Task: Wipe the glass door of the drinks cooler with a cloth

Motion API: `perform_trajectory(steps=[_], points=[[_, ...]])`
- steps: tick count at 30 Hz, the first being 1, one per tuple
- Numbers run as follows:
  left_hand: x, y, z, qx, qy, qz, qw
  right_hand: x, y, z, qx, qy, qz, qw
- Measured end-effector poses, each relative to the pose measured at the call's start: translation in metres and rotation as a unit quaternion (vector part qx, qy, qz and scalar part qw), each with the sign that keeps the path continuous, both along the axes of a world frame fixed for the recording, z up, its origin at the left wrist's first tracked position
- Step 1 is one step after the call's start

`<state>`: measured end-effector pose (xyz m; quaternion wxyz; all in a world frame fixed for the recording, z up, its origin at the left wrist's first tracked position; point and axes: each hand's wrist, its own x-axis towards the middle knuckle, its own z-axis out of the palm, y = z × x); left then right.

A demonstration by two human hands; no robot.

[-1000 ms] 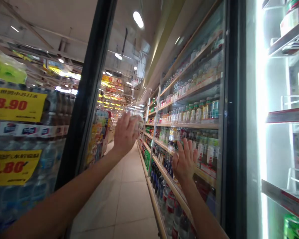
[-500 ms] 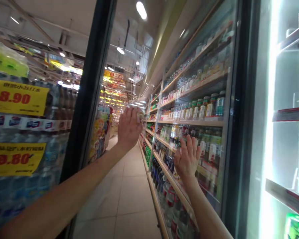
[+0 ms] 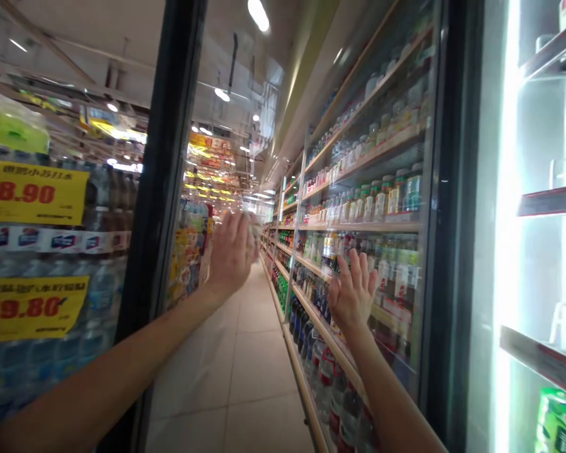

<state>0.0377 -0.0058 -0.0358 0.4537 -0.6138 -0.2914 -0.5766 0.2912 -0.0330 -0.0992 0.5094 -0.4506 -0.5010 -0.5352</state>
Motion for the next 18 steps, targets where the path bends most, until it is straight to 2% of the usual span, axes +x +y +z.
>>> perform_trajectory(steps=[2, 4, 6, 8, 10, 11, 13, 16, 18], points=[[0.012, -0.004, -0.023, 0.036, 0.120, -0.003, 0.992, 0.001, 0.000, 0.000, -0.001, -0.006, -0.001, 1.000], [0.011, -0.003, -0.032, 0.046, 0.163, -0.003, 0.986, 0.002, 0.001, 0.000, 0.005, -0.013, -0.002, 1.000], [-0.010, 0.002, -0.020, 0.032, 0.103, 0.003, 0.994, 0.002, 0.001, -0.001, 0.009, -0.014, -0.003, 1.000], [-0.038, 0.007, -0.002, 0.010, -0.032, 0.017, 0.999, 0.002, 0.002, -0.001, 0.007, -0.010, -0.004, 1.000], [-0.053, 0.009, 0.007, -0.001, -0.116, 0.025, 0.993, 0.001, 0.002, -0.001, 0.000, -0.005, -0.005, 1.000], [-0.052, 0.009, 0.004, -0.001, -0.122, 0.026, 0.992, 0.001, 0.002, -0.002, 0.001, -0.003, -0.005, 1.000], [-0.036, 0.005, -0.016, 0.001, -0.071, 0.017, 0.997, 0.000, 0.002, -0.002, 0.005, -0.006, -0.005, 1.000], [-0.004, -0.001, -0.048, 0.024, 0.109, -0.001, 0.994, 0.001, 0.001, -0.001, 0.008, -0.015, -0.004, 1.000], [-0.003, -0.001, -0.051, 0.026, 0.146, 0.000, 0.989, 0.001, 0.001, -0.001, 0.010, -0.017, -0.003, 1.000]])
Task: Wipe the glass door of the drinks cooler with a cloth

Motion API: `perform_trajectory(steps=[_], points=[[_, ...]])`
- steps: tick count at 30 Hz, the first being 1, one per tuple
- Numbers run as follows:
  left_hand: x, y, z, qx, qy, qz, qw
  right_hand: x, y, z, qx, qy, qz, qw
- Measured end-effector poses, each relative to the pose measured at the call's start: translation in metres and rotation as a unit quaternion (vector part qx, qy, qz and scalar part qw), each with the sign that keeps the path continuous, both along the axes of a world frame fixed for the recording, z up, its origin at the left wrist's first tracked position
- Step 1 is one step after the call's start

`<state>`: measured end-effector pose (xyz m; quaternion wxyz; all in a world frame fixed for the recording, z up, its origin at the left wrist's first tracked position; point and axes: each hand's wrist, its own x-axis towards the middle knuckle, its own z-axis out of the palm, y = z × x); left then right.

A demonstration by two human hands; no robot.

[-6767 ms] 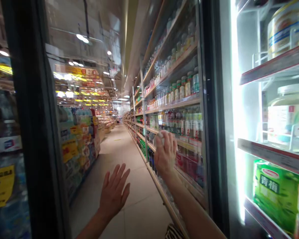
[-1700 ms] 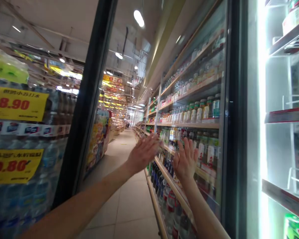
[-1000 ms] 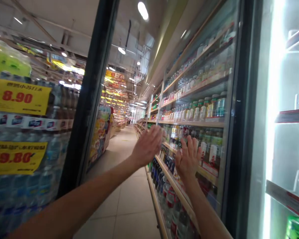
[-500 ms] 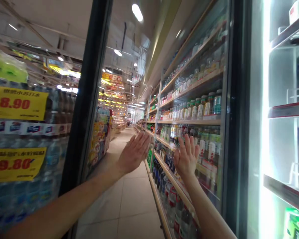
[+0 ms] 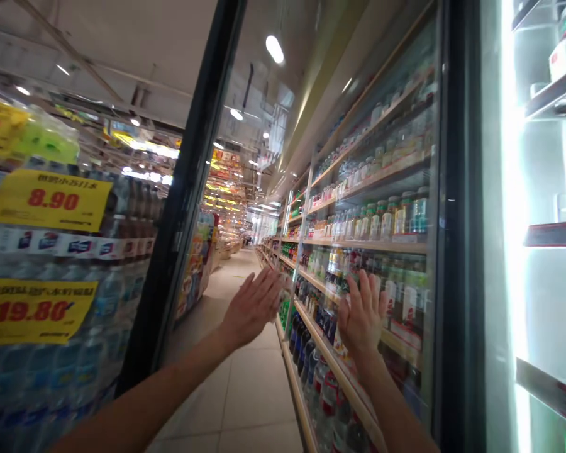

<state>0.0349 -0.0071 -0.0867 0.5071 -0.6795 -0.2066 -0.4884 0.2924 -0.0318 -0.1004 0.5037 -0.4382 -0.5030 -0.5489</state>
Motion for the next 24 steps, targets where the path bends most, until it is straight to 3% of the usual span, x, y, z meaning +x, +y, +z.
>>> perform_trajectory(steps=[5, 7, 12, 14, 18, 20, 24], points=[[-0.044, 0.007, 0.036, -0.016, -0.202, 0.014, 0.979, -0.001, 0.000, 0.000, -0.001, 0.009, 0.005, 1.000], [-0.041, 0.007, 0.035, -0.007, -0.200, 0.013, 0.980, -0.002, 0.000, 0.000, 0.002, 0.010, 0.006, 1.000], [-0.013, 0.000, 0.012, 0.004, -0.022, 0.014, 1.000, 0.000, -0.001, 0.000, 0.004, 0.005, 0.004, 1.000], [-0.025, 0.002, 0.020, -0.006, -0.060, 0.021, 0.998, 0.000, -0.001, 0.000, -0.001, 0.003, 0.004, 1.000], [-0.049, 0.009, 0.040, -0.032, -0.239, 0.026, 0.970, 0.000, -0.001, 0.001, -0.008, 0.016, 0.004, 1.000], [-0.037, 0.006, 0.030, -0.027, -0.210, 0.020, 0.977, -0.001, -0.001, 0.001, -0.012, 0.023, 0.006, 1.000], [0.001, -0.004, -0.001, -0.013, 0.010, -0.006, 1.000, 0.000, -0.001, 0.002, -0.011, 0.020, 0.005, 1.000]])
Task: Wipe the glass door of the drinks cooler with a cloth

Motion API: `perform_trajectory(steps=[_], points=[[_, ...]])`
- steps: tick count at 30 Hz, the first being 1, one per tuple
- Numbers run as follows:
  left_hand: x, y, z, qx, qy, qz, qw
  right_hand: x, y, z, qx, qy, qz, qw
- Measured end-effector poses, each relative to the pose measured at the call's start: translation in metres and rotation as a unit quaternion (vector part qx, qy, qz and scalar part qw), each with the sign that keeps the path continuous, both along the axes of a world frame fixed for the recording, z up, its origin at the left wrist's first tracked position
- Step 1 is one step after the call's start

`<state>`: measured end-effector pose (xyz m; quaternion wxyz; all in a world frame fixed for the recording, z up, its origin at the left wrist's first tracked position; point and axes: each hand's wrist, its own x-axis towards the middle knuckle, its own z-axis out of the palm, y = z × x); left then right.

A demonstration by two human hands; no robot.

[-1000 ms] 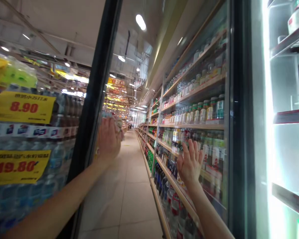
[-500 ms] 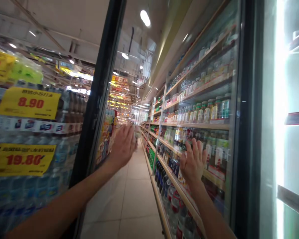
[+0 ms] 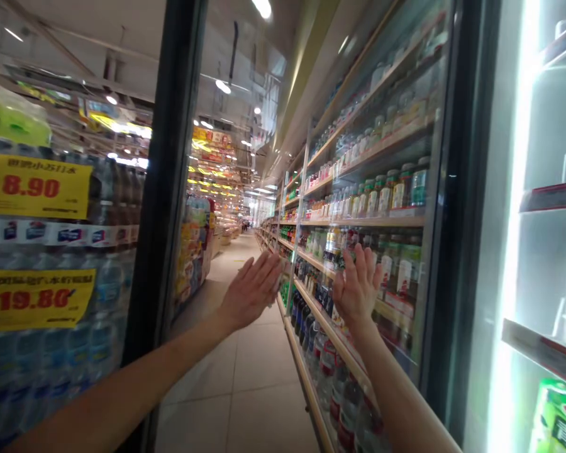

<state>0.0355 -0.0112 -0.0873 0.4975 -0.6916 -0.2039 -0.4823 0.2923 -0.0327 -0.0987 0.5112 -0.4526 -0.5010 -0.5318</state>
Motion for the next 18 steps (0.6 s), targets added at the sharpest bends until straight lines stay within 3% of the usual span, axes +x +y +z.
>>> perform_trajectory(steps=[2, 5, 7, 12, 15, 18], points=[[-0.002, 0.001, 0.002, -0.006, 0.004, -0.002, 1.000, 0.000, 0.000, 0.000, 0.002, -0.001, -0.004, 1.000], [-0.024, 0.007, 0.021, -0.019, -0.139, 0.012, 0.990, -0.001, -0.001, 0.000, 0.001, 0.002, -0.008, 1.000], [-0.029, 0.008, 0.023, -0.008, -0.170, 0.012, 0.985, -0.001, -0.001, 0.000, 0.004, 0.000, -0.007, 1.000], [-0.020, 0.000, -0.005, 0.002, 0.041, 0.001, 0.999, -0.002, -0.002, 0.000, 0.005, -0.001, -0.006, 1.000], [-0.048, 0.005, 0.002, -0.018, -0.080, 0.016, 0.997, -0.002, -0.001, 0.000, 0.006, -0.002, -0.005, 1.000], [-0.076, 0.011, 0.014, -0.012, -0.223, 0.010, 0.975, -0.002, 0.000, 0.000, 0.012, -0.004, -0.003, 1.000]])
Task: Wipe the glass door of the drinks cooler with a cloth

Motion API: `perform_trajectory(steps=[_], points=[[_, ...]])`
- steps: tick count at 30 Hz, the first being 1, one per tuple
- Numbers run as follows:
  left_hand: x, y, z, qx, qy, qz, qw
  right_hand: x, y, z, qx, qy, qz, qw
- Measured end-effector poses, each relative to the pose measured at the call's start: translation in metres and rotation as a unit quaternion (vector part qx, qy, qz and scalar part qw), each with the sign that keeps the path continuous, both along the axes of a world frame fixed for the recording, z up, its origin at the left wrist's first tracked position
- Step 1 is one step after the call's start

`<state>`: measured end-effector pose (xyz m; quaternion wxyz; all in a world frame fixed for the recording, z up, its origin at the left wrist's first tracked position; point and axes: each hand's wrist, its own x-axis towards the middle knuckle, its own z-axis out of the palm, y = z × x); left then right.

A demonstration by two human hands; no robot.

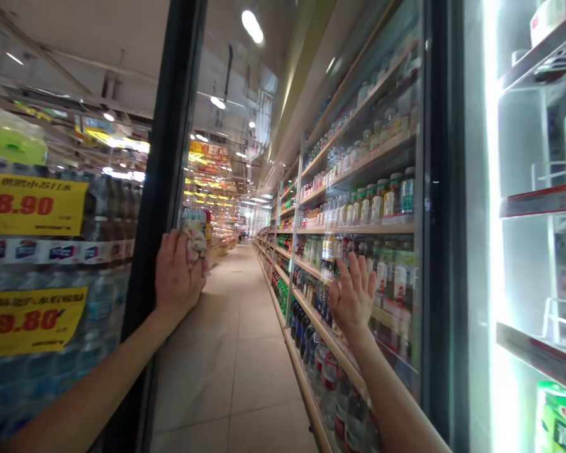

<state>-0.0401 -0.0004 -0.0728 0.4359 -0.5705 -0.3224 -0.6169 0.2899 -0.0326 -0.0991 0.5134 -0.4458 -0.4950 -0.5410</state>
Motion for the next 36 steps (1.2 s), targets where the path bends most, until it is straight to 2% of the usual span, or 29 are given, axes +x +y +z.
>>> perform_trajectory(steps=[2, 5, 7, 9, 12, 14, 16, 18, 20, 21, 25, 26, 28, 31, 32, 34, 36], points=[[0.006, -0.001, -0.006, 0.005, 0.020, -0.001, 1.000, 0.000, 0.001, -0.001, 0.001, 0.000, 0.000, 1.000], [0.044, -0.009, -0.030, -0.002, 0.145, 0.000, 0.989, 0.001, 0.001, -0.001, -0.003, 0.002, 0.001, 1.000], [0.063, -0.013, -0.038, 0.001, 0.222, -0.004, 0.975, 0.001, 0.001, -0.001, -0.002, 0.002, 0.004, 1.000], [0.062, -0.012, -0.031, 0.008, 0.229, -0.005, 0.973, 0.001, 0.001, -0.001, 0.004, 0.000, 0.006, 1.000], [0.040, -0.005, -0.011, 0.012, 0.093, -0.008, 0.996, 0.001, 0.000, 0.000, 0.004, 0.000, 0.009, 1.000], [0.034, -0.003, -0.008, 0.010, 0.037, -0.015, 0.999, 0.001, 0.000, 0.000, 0.001, 0.005, 0.012, 1.000], [0.044, -0.006, -0.018, 0.012, 0.093, -0.023, 0.995, 0.000, 0.000, 0.000, -0.002, 0.009, 0.013, 1.000], [0.062, -0.010, -0.031, 0.016, 0.216, -0.031, 0.976, 0.000, 0.000, 0.000, -0.004, 0.010, 0.013, 1.000], [0.071, -0.012, -0.034, 0.009, 0.263, -0.037, 0.964, 0.001, 0.000, 0.000, -0.005, 0.010, 0.015, 1.000], [0.071, -0.011, -0.030, 0.002, 0.246, -0.041, 0.968, 0.001, 0.000, 0.000, -0.003, 0.011, 0.017, 1.000], [0.058, -0.003, 0.005, -0.008, 0.069, -0.062, 0.996, 0.000, 0.000, 0.000, 0.000, 0.008, 0.020, 1.000], [0.060, -0.003, 0.009, -0.006, 0.046, -0.062, 0.997, 0.000, 0.000, 0.000, -0.001, 0.009, 0.020, 1.000], [0.073, -0.006, 0.004, 0.001, 0.071, -0.052, 0.996, 0.000, 0.000, 0.000, -0.002, 0.011, 0.019, 1.000], [0.105, -0.014, -0.016, 0.027, 0.235, -0.038, 0.971, 0.001, 0.000, 0.001, 0.008, 0.006, 0.018, 1.000], [0.113, -0.015, -0.018, 0.029, 0.245, -0.037, 0.968, 0.001, -0.001, 0.001, 0.011, 0.002, 0.018, 1.000], [0.117, -0.015, -0.011, 0.011, 0.214, -0.035, 0.976, 0.001, -0.001, 0.001, 0.012, -0.001, 0.017, 1.000], [0.112, -0.011, 0.007, -0.020, 0.130, -0.034, 0.991, 0.001, -0.001, 0.000, 0.009, 0.001, 0.017, 1.000]])
